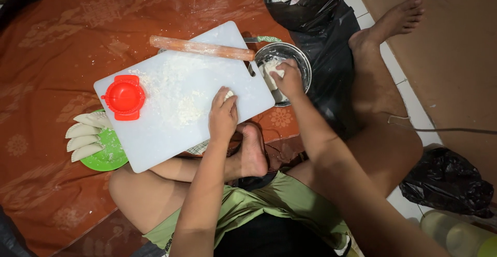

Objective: Rolling out dough and using a plastic mold to shape dumplings.

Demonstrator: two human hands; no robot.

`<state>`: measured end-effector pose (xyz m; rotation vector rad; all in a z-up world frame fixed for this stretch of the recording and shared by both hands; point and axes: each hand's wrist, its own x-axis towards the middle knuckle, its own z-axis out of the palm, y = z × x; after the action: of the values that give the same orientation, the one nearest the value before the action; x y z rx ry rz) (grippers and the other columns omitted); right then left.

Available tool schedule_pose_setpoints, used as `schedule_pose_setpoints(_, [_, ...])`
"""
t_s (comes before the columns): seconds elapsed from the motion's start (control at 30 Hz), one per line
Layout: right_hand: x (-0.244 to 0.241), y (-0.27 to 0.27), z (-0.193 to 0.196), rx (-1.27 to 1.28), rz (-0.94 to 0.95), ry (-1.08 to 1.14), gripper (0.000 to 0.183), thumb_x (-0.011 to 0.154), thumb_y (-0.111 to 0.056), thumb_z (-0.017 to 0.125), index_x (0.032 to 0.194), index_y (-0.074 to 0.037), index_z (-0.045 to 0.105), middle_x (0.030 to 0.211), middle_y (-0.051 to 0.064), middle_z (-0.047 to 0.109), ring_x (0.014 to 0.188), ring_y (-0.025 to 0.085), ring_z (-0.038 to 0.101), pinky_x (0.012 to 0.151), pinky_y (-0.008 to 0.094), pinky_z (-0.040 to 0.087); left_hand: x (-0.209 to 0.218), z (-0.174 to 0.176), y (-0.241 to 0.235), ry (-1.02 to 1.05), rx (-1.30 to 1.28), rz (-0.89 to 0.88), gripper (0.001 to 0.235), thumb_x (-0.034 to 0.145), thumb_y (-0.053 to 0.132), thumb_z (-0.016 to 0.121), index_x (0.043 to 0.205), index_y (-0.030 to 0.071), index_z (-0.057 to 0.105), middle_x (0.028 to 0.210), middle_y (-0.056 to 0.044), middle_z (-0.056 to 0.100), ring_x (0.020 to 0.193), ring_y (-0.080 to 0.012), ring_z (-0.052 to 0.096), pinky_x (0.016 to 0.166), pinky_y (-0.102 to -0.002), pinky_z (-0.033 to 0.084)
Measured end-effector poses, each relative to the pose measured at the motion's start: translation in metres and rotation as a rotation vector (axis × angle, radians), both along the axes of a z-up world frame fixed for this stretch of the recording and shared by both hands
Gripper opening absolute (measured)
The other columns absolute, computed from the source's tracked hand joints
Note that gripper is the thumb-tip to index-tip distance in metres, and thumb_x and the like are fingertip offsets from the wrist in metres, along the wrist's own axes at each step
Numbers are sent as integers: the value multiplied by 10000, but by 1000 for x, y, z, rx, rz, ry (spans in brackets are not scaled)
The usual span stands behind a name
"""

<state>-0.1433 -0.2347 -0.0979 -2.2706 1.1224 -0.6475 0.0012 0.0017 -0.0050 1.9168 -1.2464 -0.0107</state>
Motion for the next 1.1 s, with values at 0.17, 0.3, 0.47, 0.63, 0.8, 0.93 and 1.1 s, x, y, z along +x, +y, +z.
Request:
schedule_pose_setpoints(0.17, [11,7,-7,169,-224,192,238,863,-338,811,988,-164,707,1114,101,676,1087,386,672,957,493,536,-1,4,1,8,-6,7,145,920,-31,669,1021,21,759,1235,-154,679,1298,-321,590,1120,-426,498])
schedule_pose_setpoints(0.3, [13,16,17,155,-218,280,405,913,-264,765,1289,-144,675,1186,168,715,1142,393,659,1001,512,524,1,0,-2,-3,-26,5,148,907,-38,674,1015,18,757,1229,-164,683,1289,-332,595,1114,-441,503])
schedule_pose_setpoints(0.47, [8,10,-7,-17,-83,352,286,956,-273,703,1222,-180,752,1126,88,718,1115,341,663,1011,457,517,1,-1,-2,-8,-39,3,137,917,-37,670,1014,12,754,1226,-173,682,1283,-342,597,1110,-442,505])
schedule_pose_setpoints(0.63, [12,7,-12,-55,-26,441,274,1025,-267,596,1228,-182,759,1133,148,641,1134,408,613,978,475,532,1,3,-2,1,-32,-1,149,910,-45,671,1021,11,754,1230,-170,683,1286,-336,596,1118,-440,500])
schedule_pose_setpoints(0.8, [7,3,-4,-18,105,478,322,1040,-219,560,1322,-190,712,1144,168,562,1134,454,595,957,503,554,1,3,-1,0,-40,-9,139,915,-43,670,1020,5,749,1233,-173,680,1286,-343,594,1114,-446,505])
schedule_pose_setpoints(0.93, [-9,-9,-21,-44,159,295,304,980,-149,618,1243,-199,761,1053,153,593,1018,458,645,914,473,550,0,3,-1,14,-32,-5,150,912,-50,667,1024,6,749,1237,-170,679,1293,-341,588,1126,-447,493])
schedule_pose_setpoints(1.1, [-12,-2,2,62,110,245,393,957,-253,725,1323,-117,682,1129,128,618,1062,388,674,932,471,561,1,6,0,-19,-20,-14,148,912,-45,673,1026,10,751,1230,-166,681,1285,-335,596,1116,-440,504])
